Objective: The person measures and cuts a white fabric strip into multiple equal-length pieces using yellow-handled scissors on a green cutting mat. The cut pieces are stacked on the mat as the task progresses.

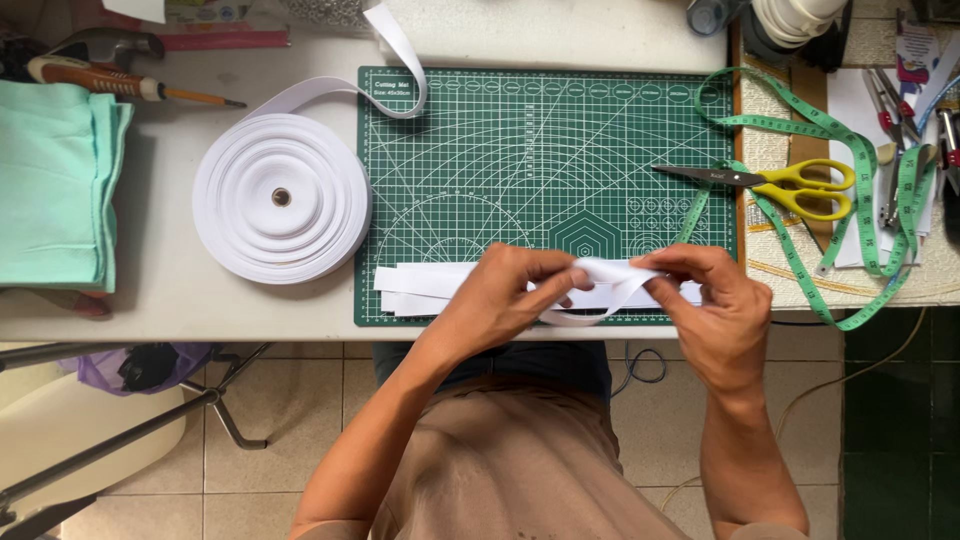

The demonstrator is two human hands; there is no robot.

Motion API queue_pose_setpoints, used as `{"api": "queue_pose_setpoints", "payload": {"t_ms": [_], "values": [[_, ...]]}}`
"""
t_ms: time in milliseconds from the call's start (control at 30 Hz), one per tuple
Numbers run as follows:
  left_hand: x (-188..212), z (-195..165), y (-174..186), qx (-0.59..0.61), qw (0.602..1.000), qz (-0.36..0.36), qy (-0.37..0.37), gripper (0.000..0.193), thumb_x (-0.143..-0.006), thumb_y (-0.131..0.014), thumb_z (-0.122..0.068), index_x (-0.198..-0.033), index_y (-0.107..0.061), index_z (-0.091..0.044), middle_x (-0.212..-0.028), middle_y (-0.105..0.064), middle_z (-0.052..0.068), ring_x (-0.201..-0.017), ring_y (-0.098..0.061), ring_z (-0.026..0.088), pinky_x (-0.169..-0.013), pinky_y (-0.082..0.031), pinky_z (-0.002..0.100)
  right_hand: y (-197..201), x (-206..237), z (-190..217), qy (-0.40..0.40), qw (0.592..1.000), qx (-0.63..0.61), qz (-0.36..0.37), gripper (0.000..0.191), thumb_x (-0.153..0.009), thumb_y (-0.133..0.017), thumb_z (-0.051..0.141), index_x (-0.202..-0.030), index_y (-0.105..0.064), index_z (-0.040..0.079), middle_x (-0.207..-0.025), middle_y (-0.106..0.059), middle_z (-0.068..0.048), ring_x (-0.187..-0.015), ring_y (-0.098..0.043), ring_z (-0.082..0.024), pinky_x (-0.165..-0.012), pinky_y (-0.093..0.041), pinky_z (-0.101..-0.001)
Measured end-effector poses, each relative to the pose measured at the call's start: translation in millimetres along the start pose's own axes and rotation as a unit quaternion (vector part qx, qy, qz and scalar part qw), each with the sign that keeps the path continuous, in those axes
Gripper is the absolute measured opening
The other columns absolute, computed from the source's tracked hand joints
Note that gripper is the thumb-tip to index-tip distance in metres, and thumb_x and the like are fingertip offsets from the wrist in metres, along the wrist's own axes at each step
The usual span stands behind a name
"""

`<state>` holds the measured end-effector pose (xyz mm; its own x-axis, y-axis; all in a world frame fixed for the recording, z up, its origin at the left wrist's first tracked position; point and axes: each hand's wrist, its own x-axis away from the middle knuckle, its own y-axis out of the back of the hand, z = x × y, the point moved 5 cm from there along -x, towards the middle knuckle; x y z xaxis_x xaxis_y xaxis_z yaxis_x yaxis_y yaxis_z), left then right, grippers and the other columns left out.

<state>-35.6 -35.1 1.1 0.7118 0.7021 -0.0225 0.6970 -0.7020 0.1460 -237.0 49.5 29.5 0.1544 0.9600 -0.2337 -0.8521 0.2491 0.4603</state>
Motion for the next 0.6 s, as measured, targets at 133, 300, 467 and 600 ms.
{"api": "queue_pose_setpoints", "payload": {"t_ms": [133,300,467,600], "values": [[2,0,21,-0.053,0.990,-0.105,0.075,0.023,-0.103,-0.060,-0.017,-0.114,-0.078,-0.007,-0.073,-0.077,0.011,-0.052,-0.062,0.011,-0.051,-0.049,0.027,9,-12,22,0.011,0.996,0.091,-0.020,0.023,-0.096,-0.075,-0.006,-0.115,-0.074,0.007,-0.105,-0.073,-0.009,-0.088,-0.069,-0.015,-0.080,-0.057,-0.0257],[-2,-5,13,0.042,0.994,-0.104,0.000,0.034,-0.099,-0.055,-0.009,-0.130,-0.070,-0.010,-0.088,-0.079,0.003,-0.056,-0.064,0.004,-0.053,-0.055,0.024,0,-18,32,-0.031,0.988,0.018,0.149,0.021,-0.088,-0.067,-0.006,-0.105,-0.075,0.004,-0.103,-0.066,-0.007,-0.089,-0.071,-0.011,-0.074,-0.064,-0.0232],[0,-1,-9,0.041,0.999,-0.006,-0.025,0.033,-0.101,-0.055,-0.008,-0.128,-0.073,-0.009,-0.071,-0.070,0.003,-0.057,-0.059,0.006,-0.052,-0.048,0.026,-9,-19,21,-0.088,0.993,-0.043,0.065,0.036,-0.089,-0.079,0.004,-0.123,-0.067,0.006,-0.094,-0.071,-0.002,-0.083,-0.068,-0.007,-0.068,-0.053,-0.0205],[2,5,-9,0.050,0.998,0.034,0.015,0.037,-0.100,-0.048,-0.008,-0.129,-0.071,-0.009,-0.063,-0.063,0.002,-0.052,-0.057,0.006,-0.050,-0.047,0.024,-14,-24,16,-0.069,0.995,-0.020,0.062,0.048,-0.085,-0.081,0.007,-0.130,-0.064,0.006,-0.094,-0.071,-0.002,-0.082,-0.066,-0.007,-0.064,-0.048,-0.0207]]}}
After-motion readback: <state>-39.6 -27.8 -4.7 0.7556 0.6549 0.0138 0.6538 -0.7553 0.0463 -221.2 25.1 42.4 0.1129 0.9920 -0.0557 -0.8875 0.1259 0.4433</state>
